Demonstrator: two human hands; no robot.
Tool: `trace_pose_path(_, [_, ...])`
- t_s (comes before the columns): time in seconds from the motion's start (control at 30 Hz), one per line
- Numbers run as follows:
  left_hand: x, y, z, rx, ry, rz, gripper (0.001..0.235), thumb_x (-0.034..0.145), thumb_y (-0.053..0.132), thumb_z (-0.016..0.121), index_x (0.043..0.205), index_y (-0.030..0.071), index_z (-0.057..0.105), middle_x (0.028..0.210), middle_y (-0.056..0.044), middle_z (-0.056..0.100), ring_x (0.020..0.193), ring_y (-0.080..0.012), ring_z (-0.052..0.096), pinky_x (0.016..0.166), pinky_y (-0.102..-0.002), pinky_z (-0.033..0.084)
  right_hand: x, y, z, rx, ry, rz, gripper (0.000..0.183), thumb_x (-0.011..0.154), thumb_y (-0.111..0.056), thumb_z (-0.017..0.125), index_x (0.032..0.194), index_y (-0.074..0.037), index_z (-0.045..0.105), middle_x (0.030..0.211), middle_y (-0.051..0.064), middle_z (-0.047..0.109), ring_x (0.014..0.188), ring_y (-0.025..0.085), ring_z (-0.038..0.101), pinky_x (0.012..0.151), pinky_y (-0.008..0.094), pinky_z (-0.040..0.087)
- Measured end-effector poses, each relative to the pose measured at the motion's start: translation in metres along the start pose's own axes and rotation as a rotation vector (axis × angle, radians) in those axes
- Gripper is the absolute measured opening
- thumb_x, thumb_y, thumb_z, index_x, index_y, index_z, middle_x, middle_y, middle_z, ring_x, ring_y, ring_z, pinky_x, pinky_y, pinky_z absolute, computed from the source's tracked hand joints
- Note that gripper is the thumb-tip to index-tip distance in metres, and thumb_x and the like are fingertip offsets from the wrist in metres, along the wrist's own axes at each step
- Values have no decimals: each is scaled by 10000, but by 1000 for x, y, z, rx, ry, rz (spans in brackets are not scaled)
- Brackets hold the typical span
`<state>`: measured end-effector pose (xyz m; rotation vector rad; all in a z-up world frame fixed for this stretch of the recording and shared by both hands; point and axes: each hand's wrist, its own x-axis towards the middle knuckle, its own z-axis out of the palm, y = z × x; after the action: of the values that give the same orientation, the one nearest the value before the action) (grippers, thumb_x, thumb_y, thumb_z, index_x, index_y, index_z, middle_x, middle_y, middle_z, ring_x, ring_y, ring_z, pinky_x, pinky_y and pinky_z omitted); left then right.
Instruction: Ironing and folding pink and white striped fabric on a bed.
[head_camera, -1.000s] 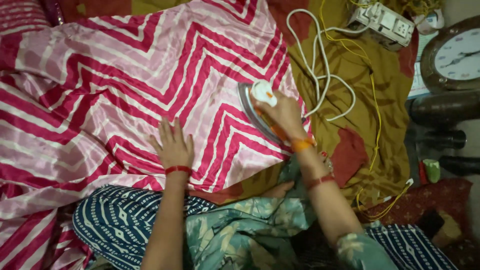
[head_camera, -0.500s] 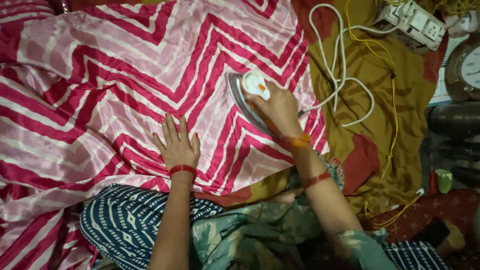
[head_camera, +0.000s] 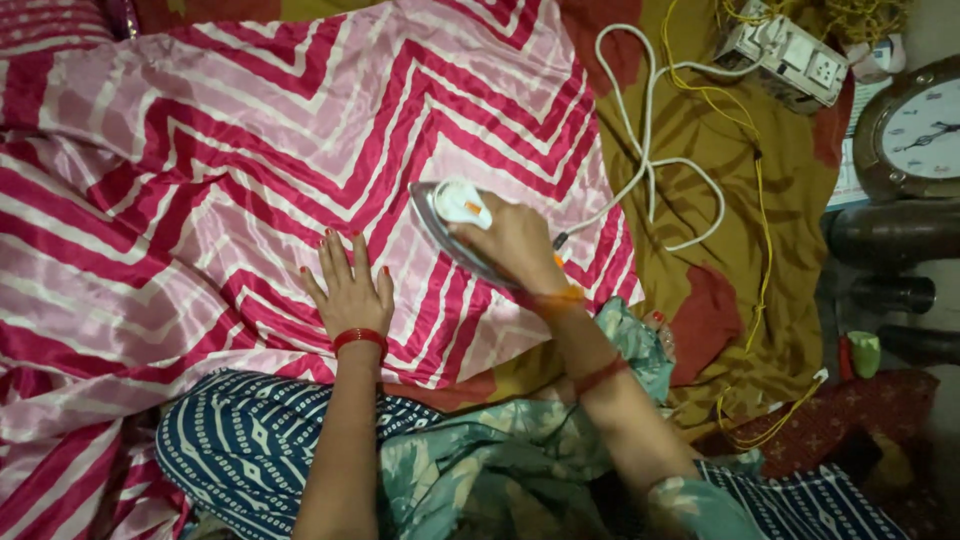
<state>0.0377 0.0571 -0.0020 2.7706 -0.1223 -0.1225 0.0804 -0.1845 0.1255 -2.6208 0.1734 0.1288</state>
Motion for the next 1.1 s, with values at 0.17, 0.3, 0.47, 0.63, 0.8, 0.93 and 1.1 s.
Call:
trace_pose_path(0.17, [2,0,-1,-15,3,9,668,1012,423,453,1626,178,351,1708,-172,225,1581,-319,192,1251,-604,79,-16,-19,6,-3,5,-61,610,808,-563,761,1177,-79,730,819,200,744,690,358,732,627,462,568])
trace_pose_path(0.3, [3,1,-1,3,-28,-16,673,1011,422,459,1630,182,348,1708,-173,220,1577,-314,187,1252,-603,82,6,-25,10,3,-5,-63,593,837,-568,757,1158,-70,728,819,198,743,700,355,734,632,460,568])
trace_pose_path(0.47, [3,4,-6,-2,-45,-21,671,1006,425,461,1624,189,345,1710,-163,216,1580,-306,177,1252,-602,75,63,-25,20,-17,-66,21,613,852,-584,734,1102,-27,687,755,187,730,651,328,737,603,443,567])
trace_pose_path(0.63, [4,2,-2,11,-29,-22,665,1007,427,460,1622,197,355,1709,-152,219,1584,-296,179,1257,-600,76,83,-20,11,142,-73,-11,593,886,-552,714,1076,10,687,847,204,732,746,333,733,696,446,556])
trace_pose_path(0.8, [3,2,-4,2,-25,-22,668,998,438,454,1614,202,355,1707,-149,216,1573,-295,179,1248,-602,79,65,-9,15,287,-43,-68,609,907,-520,685,1195,17,669,916,204,745,823,328,746,749,439,556])
trace_pose_path(0.93, [4,4,-4,-26,-12,-12,664,1004,435,443,1621,207,353,1710,-149,215,1581,-297,184,1251,-603,81,25,-23,3,276,-129,181,605,916,-517,640,1256,-17,615,894,187,741,754,317,769,678,419,592])
trace_pose_path(1.1, [3,-2,0,-19,-12,-12,672,992,436,441,1611,187,358,1700,-162,222,1561,-305,193,1237,-604,92,-33,0,19,237,-29,118,550,948,-481,665,1206,4,639,858,231,739,767,361,752,666,435,574])
